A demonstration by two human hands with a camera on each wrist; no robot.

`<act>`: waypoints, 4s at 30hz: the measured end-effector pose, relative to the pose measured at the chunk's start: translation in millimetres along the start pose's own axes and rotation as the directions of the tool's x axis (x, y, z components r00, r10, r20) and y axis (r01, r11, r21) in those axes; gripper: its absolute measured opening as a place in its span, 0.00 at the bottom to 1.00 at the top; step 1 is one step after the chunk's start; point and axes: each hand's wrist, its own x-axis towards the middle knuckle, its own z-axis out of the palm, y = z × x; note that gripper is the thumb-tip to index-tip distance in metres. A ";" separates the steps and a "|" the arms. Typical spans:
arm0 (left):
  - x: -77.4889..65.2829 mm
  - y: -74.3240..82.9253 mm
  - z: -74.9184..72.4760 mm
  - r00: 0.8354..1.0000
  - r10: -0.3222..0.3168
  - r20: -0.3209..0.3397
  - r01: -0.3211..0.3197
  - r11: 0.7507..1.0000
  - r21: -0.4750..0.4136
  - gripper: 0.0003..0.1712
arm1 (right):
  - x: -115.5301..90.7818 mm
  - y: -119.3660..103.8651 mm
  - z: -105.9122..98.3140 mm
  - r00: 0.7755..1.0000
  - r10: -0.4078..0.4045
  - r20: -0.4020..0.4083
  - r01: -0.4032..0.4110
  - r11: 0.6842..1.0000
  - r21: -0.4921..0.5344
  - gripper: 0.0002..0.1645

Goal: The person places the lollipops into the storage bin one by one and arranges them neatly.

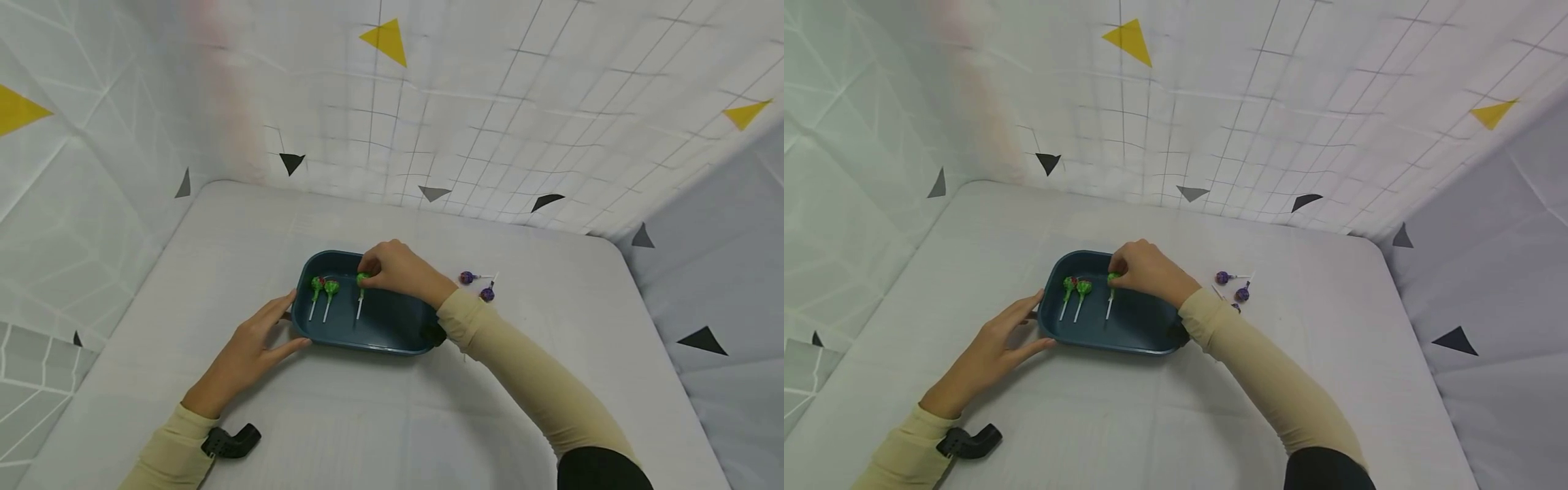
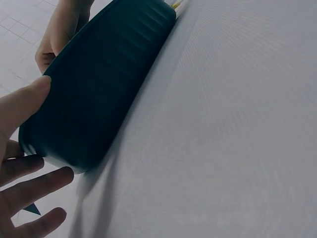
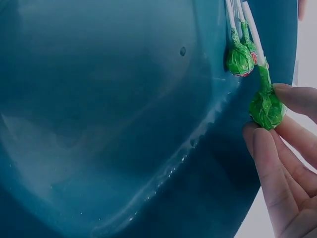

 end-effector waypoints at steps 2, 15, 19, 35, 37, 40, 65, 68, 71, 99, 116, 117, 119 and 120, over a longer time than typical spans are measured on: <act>0.2 0.4 0.0 1.000 0.001 0.001 -0.001 1.000 -0.001 0.55 | 1.6 0.2 1.5 1.000 0.002 0.008 -0.002 1.000 0.000 0.10; 0.6 -1.9 0.4 1.000 0.008 -0.001 -0.008 1.000 0.007 0.54 | 14.3 -2.8 13.8 0.999 0.005 0.041 -0.003 0.999 -0.048 0.11; 1.1 -2.1 0.7 1.000 0.007 0.001 -0.007 1.000 0.007 0.54 | 16.1 -5.6 15.4 0.999 0.012 0.046 -0.008 0.997 -0.077 0.12; -0.9 -4.2 2.8 1.000 0.023 -0.004 -0.023 1.000 0.020 0.54 | 26.3 -5.7 29.4 0.998 -0.013 0.067 0.022 0.992 -0.124 0.12; -1.0 -4.2 2.7 1.000 0.025 -0.007 -0.025 0.999 0.021 0.54 | 26.6 -6.3 30.8 0.998 -0.021 0.066 0.030 0.991 -0.130 0.11; -0.9 -4.0 2.5 1.000 0.026 -0.009 -0.026 1.000 0.017 0.54 | 26.6 -6.5 32.5 0.998 -0.028 0.063 0.036 0.989 -0.140 0.10; -2.8 -5.3 5.2 0.999 0.031 -0.013 -0.031 0.999 0.028 0.54 | 26.9 -4.2 40.2 0.999 -0.004 0.045 0.011 0.990 -0.138 0.12; -3.0 -5.1 5.1 0.999 0.031 -0.014 -0.030 0.999 0.027 0.54 | 26.6 -4.2 40.0 0.999 -0.004 0.048 0.011 0.990 -0.137 0.12; -3.0 -4.3 4.9 0.999 0.029 -0.013 -0.029 0.999 0.027 0.54 | 26.3 -4.4 39.9 0.999 -0.007 0.048 0.013 0.991 -0.136 0.11; -2.3 -1.3 2.9 1.000 0.020 -0.005 -0.020 0.999 0.027 0.54 | 17.1 -6.8 29.3 0.999 0.003 0.032 0.001 0.995 -0.097 0.13; -1.9 0.5 1.4 1.000 0.022 -0.006 -0.022 0.999 0.025 0.54 | -1.5 -4.9 7.6 1.000 -0.005 -0.010 0.004 0.996 -0.084 0.17; -1.8 0.2 1.5 1.000 0.024 -0.007 -0.024 0.999 0.026 0.54 | -2.8 -4.1 6.5 1.000 -0.006 -0.010 0.006 0.996 -0.084 0.17; -1.7 -0.4 1.6 1.000 0.026 -0.011 -0.026 0.999 0.030 0.54 | -5.9 -3.1 3.6 1.000 -0.004 -0.011 0.003 0.996 -0.084 0.17; -1.6 -0.4 1.6 1.000 0.026 -0.012 -0.026 0.999 0.030 0.55 | -7.6 -2.5 2.3 1.000 -0.003 -0.012 0.002 0.996 -0.084 0.18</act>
